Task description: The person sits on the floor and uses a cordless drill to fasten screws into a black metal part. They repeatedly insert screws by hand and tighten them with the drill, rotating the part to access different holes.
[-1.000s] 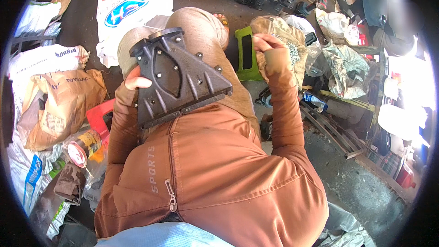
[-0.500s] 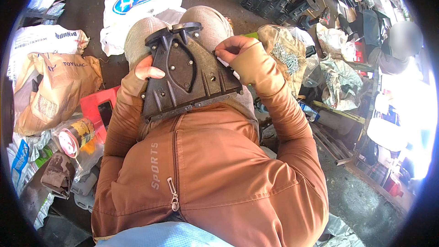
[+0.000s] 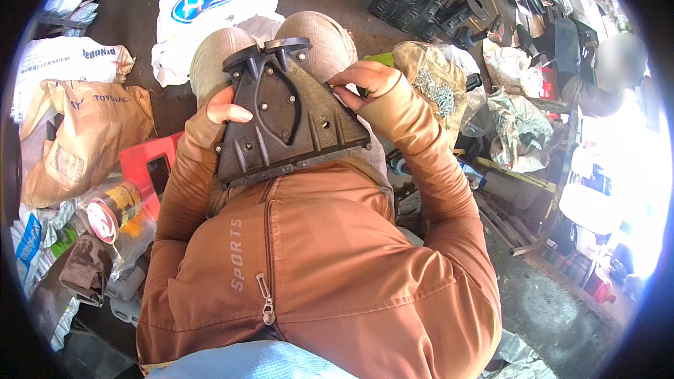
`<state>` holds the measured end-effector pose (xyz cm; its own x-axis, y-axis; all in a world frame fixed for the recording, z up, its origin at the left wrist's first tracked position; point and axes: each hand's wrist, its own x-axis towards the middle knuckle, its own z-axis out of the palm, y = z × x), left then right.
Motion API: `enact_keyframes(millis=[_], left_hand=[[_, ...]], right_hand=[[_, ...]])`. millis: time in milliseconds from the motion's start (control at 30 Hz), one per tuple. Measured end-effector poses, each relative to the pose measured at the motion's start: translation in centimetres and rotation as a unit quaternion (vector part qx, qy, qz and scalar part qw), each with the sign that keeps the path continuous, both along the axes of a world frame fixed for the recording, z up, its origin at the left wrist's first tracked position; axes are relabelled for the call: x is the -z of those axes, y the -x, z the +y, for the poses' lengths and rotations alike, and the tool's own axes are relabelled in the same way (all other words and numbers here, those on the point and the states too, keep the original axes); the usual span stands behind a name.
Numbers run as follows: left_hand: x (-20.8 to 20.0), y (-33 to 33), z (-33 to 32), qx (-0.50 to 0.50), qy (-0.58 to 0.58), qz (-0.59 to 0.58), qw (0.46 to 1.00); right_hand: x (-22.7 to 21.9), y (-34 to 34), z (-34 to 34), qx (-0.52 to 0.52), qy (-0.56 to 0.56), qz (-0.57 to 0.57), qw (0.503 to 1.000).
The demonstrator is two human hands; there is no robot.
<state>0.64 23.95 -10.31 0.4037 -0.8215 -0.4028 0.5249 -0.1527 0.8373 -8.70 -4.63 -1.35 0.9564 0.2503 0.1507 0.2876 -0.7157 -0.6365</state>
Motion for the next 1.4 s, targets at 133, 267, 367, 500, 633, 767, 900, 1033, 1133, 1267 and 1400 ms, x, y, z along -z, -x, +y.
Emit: enact_keyframes(millis=[133,267,367,500,633,767,900,1033,1133,1267,1400], left_hand=[[0.4,0.0,0.1,0.004,0.015,0.013,1.0],[0.5,-0.2,0.0,0.028,0.048,0.025,0.998],[0.5,0.0,-0.1,0.012,0.063,0.039,0.997],[0.4,0.2,0.0,0.001,0.07,0.044,0.997],[0.1,0.0,0.0,0.013,0.067,0.035,0.997],[-0.6,0.2,0.0,0.0,0.046,0.027,0.999],[-1.0,0.4,0.1,-0.006,0.053,0.041,0.998],[-0.5,0.5,-0.1,-0.01,0.033,0.026,0.999],[-0.1,0.5,-0.1,-0.017,0.028,0.022,0.999],[-0.3,0.5,-0.1,-0.015,0.026,0.015,0.999],[-1.0,0.9,-0.1,-0.036,0.027,0.005,0.999]], right_hand=[[-0.9,-0.7,-0.5,-0.05,0.028,-0.005,0.998],[-2.0,-1.7,-0.9,-0.134,0.074,-0.024,0.988],[-2.2,-2.2,-0.8,-0.165,0.075,-0.008,0.983],[-2.0,-2.3,-0.7,-0.16,0.087,-0.009,0.983],[-1.8,-2.0,-1.3,-0.144,0.074,0.003,0.987],[-0.8,-1.0,-1.5,-0.119,-0.001,0.009,0.993],[0.5,0.4,-1.4,-0.026,-0.034,-0.075,0.996],[0.8,1.5,-1.3,-0.041,0.021,-0.086,0.995],[0.7,1.8,-1.0,0.02,-0.017,-0.08,0.996],[1.3,1.4,-0.4,0.035,-0.044,-0.083,0.995],[1.8,0.2,-1.1,-0.019,-0.054,-0.077,0.995]])
